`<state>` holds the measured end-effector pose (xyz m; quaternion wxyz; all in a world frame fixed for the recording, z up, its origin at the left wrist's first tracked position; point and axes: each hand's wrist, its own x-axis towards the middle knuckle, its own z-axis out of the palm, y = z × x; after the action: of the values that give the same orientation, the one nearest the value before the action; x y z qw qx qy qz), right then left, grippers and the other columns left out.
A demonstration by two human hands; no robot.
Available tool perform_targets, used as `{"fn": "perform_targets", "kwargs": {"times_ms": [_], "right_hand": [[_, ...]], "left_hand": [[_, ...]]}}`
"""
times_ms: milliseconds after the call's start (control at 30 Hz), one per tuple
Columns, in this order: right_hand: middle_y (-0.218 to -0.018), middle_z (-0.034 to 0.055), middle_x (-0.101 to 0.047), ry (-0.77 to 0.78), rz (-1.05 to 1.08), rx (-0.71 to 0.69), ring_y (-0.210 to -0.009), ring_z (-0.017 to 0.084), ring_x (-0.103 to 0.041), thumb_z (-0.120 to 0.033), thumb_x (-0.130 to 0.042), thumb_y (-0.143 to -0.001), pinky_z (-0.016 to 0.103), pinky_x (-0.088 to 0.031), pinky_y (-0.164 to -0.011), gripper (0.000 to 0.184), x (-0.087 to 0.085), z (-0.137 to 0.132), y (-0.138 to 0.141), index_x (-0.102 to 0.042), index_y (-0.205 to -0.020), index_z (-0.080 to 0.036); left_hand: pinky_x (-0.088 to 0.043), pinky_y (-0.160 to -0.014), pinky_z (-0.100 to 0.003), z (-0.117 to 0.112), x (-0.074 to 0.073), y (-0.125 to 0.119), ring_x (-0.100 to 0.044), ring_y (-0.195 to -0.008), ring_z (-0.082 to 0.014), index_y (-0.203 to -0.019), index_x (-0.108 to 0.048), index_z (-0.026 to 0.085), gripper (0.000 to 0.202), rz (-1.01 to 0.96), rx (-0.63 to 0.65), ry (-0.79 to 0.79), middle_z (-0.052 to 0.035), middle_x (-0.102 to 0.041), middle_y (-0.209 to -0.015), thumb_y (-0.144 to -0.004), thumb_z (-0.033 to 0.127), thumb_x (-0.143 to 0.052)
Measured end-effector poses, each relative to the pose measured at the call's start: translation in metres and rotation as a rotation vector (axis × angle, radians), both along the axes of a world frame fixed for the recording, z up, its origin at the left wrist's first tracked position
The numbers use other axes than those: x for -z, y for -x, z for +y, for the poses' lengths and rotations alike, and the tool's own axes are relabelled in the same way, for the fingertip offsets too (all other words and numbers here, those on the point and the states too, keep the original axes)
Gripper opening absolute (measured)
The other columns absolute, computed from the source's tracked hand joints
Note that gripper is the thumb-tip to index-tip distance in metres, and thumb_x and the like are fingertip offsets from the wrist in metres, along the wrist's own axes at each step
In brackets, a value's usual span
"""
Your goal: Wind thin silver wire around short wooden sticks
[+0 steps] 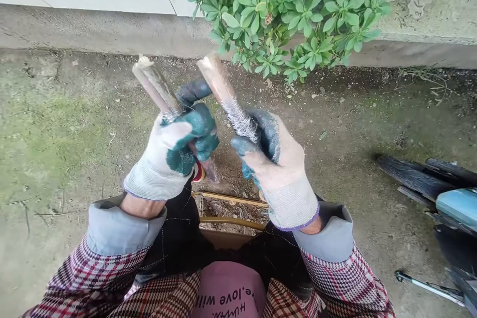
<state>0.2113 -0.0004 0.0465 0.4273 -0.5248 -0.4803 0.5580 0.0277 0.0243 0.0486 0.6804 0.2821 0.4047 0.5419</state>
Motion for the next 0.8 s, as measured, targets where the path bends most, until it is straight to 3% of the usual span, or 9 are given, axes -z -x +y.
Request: {"fn": "perform_targets", "kwargs": {"times_ms": [167,300,400,567,700,800], "right_hand": [[-0.092,-0.0016,-0.069,-0.096,-0.09,0.0,-0.055,0.013,-0.058,-0.045,-0.076,-0.097,0.028,-0.052,-0.043,0.037,0.008,0.0,0.001,-0.064,-0.13,-0.037],[-0.095,-0.0014,-0.071,-0.137,-0.092,-0.014,-0.055,0.012,-0.059,-0.044,-0.074,-0.098,0.028,-0.054,-0.043,0.034,0.007,0.0,0.002,-0.064,-0.129,-0.035],[-0.099,-0.0009,-0.071,-0.145,-0.09,-0.03,-0.058,0.013,-0.062,-0.044,-0.074,-0.099,0.03,-0.057,-0.046,0.035,0.004,0.0,0.004,-0.064,-0.131,-0.035],[-0.11,0.001,-0.072,-0.142,-0.104,-0.063,-0.073,0.017,-0.07,-0.046,-0.074,-0.098,0.032,-0.062,-0.054,0.038,0.005,-0.001,0.003,-0.063,-0.133,-0.035],[-0.115,0.0022,-0.073,-0.15,-0.123,-0.079,-0.084,0.021,-0.074,-0.045,-0.072,-0.099,0.034,-0.065,-0.06,0.039,0.006,-0.001,0.001,-0.062,-0.135,-0.034],[-0.123,0.0046,-0.073,-0.184,-0.158,-0.082,-0.104,0.026,-0.074,-0.043,-0.073,-0.098,0.038,-0.069,-0.073,0.041,0.003,-0.001,0.002,-0.062,-0.136,-0.032]], "left_hand": [[-0.047,-0.044,-0.022,-0.002,-0.005,-0.003,-0.053,-0.05,-0.0088,-0.098,-0.07,0.021,0.027,0.36,-0.006,-0.068,0.0042,-0.063,-0.071,-0.075,0.026,-0.082],[-0.06,-0.066,-0.029,-0.003,-0.001,-0.004,-0.066,-0.07,-0.0141,-0.095,-0.069,0.02,0.022,0.678,-0.09,-0.286,0.0007,-0.07,-0.083,-0.076,0.018,-0.079],[-0.062,-0.074,-0.031,-0.008,0.002,-0.004,-0.07,-0.077,-0.0159,-0.094,-0.067,0.021,0.021,0.866,-0.157,-0.364,0.0008,-0.072,-0.088,-0.08,0.021,-0.083],[-0.062,-0.088,-0.032,-0.015,0.0,0.001,-0.075,-0.093,-0.0201,-0.099,-0.071,0.022,0.017,1.083,-0.131,-0.449,-0.0011,-0.076,-0.097,-0.087,0.024,-0.083],[-0.061,-0.081,-0.032,-0.018,0.004,0.004,-0.075,-0.092,-0.0208,-0.107,-0.075,0.024,0.018,1.215,-0.127,-0.523,-0.0023,-0.078,-0.103,-0.09,0.022,-0.079],[-0.06,-0.075,-0.035,-0.02,0.011,0.008,-0.072,-0.084,-0.0216,-0.112,-0.076,0.027,0.021,1.307,-0.146,-0.635,-0.0035,-0.077,-0.102,-0.092,0.028,-0.079]]}}
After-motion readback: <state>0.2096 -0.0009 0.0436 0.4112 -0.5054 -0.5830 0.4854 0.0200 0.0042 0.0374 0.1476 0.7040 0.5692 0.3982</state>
